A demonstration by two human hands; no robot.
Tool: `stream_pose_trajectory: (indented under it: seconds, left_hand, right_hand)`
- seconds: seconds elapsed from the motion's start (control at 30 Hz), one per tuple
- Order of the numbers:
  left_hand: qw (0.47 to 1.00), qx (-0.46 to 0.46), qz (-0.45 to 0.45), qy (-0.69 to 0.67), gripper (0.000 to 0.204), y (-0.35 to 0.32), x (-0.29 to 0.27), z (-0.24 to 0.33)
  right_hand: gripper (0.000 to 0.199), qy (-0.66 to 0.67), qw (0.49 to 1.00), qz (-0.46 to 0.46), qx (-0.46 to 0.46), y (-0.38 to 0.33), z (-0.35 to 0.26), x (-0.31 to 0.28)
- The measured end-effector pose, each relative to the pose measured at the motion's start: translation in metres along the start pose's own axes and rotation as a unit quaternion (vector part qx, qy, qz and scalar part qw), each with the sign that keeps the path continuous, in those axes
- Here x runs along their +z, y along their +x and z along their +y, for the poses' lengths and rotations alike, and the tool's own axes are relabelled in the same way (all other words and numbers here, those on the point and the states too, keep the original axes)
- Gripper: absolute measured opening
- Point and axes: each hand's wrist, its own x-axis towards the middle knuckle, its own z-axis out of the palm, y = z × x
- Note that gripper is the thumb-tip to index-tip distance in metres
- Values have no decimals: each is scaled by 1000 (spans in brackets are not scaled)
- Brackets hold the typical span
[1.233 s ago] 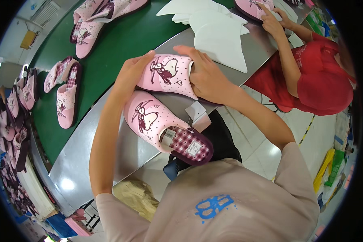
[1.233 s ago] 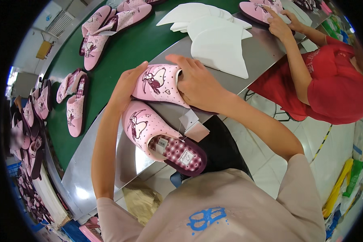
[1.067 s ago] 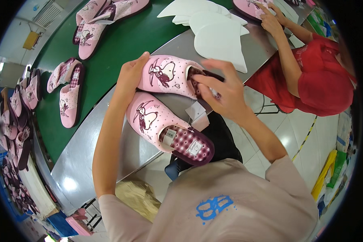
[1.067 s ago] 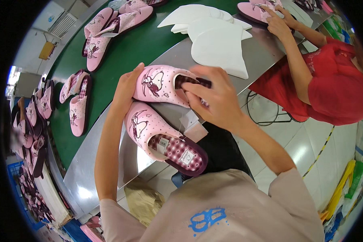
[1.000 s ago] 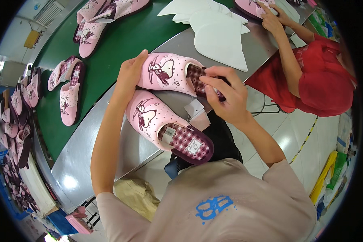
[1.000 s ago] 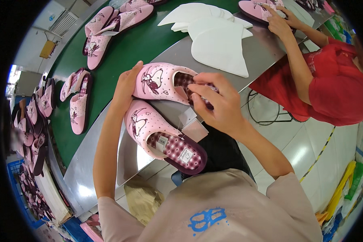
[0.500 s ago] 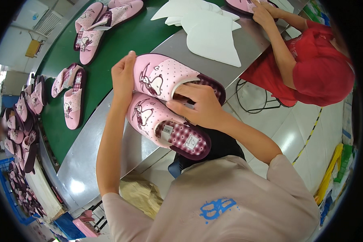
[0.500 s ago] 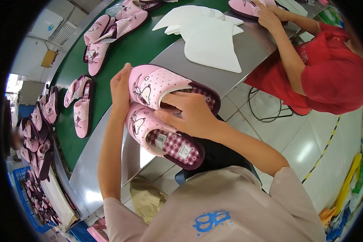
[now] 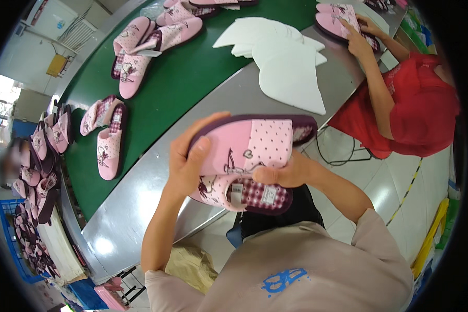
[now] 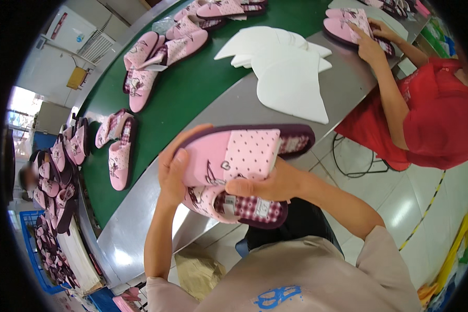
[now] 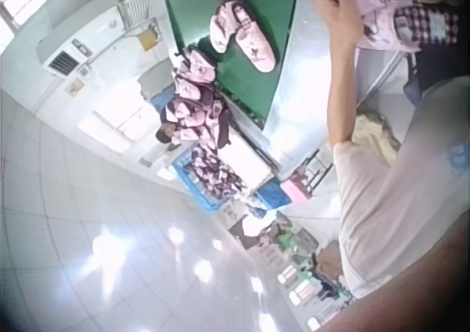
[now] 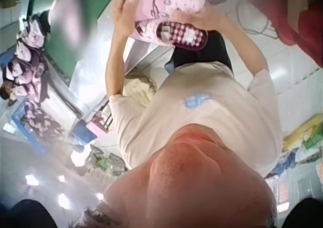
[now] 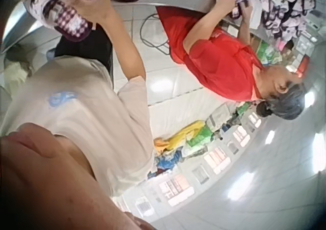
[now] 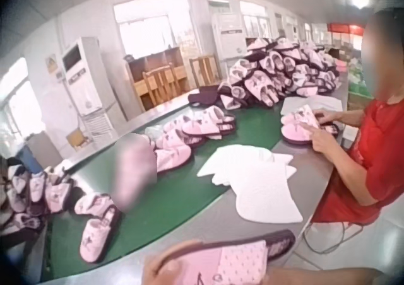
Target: The person repeatedly inserts white paper inserts into pink slippers on a green conveyor belt, then removes them and places the slippers back on the belt. The person handles the slippers and paper inserts by hand without using tools.
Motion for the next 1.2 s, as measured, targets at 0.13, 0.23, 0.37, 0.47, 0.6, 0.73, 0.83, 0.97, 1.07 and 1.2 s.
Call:
stream_pose_trajectory:
  seconds: [0.13,0.23,0.37,0.47,0.6,0.73,0.83,0.97,1.07,1.2]
  left_hand:
    - [999,-8,-19,40,50,1,-2,0]
    - [998,4,0,57,47,-4,-7,-9]
    - [995,-73,51,53,34,12,-11,-25]
    - [981,-116,134,75,29,7,-31,-47]
    - [976,-128,151,91,33,-20,-49,-50]
    - [965,-87,172,175,41,-59,-53,-35]
    - [955,-71,211,195,42,-93,-62,-15]
    - [933,-83,267,228,40,-154,-88,-2]
    - [911,-92,296,272,39,-175,-90,-3]
    - [891,-41,284,353,37,-168,-84,-29]
  right_hand:
    - [50,-15,999,-31,25,10,-5,0]
    - [47,-13,999,48,-7,11,12,16]
    - [57,19,996,28,83,-10,10,5]
    - [78,-316,945,-83,1,-23,-23,3]
    - [66,-588,806,-6,-72,-29,-18,14]
    - [34,-604,776,62,-171,1,-7,33]
    - [22,-586,782,62,-202,20,-3,35]
    - [30,-537,810,-68,-226,38,-15,43]
    - [37,-554,792,-49,-253,35,2,49]
    - [31,-552,809,0,-203,37,18,73]
